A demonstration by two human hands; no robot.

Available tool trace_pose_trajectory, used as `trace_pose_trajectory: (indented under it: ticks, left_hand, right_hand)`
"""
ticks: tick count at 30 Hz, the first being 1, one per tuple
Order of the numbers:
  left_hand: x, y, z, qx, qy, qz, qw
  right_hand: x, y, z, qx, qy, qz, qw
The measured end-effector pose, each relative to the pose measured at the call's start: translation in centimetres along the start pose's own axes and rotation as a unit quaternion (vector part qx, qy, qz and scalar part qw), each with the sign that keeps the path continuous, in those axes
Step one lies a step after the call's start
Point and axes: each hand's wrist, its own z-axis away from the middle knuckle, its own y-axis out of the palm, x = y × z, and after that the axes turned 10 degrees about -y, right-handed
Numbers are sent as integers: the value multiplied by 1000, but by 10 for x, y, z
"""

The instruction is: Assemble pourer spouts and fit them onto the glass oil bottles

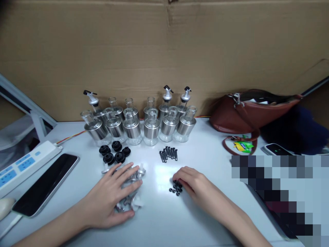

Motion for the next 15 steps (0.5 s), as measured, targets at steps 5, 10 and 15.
trace_pose_trajectory:
  ticks: [5,10,15]
  left_hand:
    - [-1,-1,0,-12,-3,22,1000]
    - [-1,-2,1,-8,-12,41,999]
    - [-3,-4,0,-9,-13,38,999]
  right_hand:
    - [7,-8,-3,-3,-2,17,1000]
    - [28,-8,-11,4,-8,-6,1000]
    - [54,17,-19,110,17,-46,993]
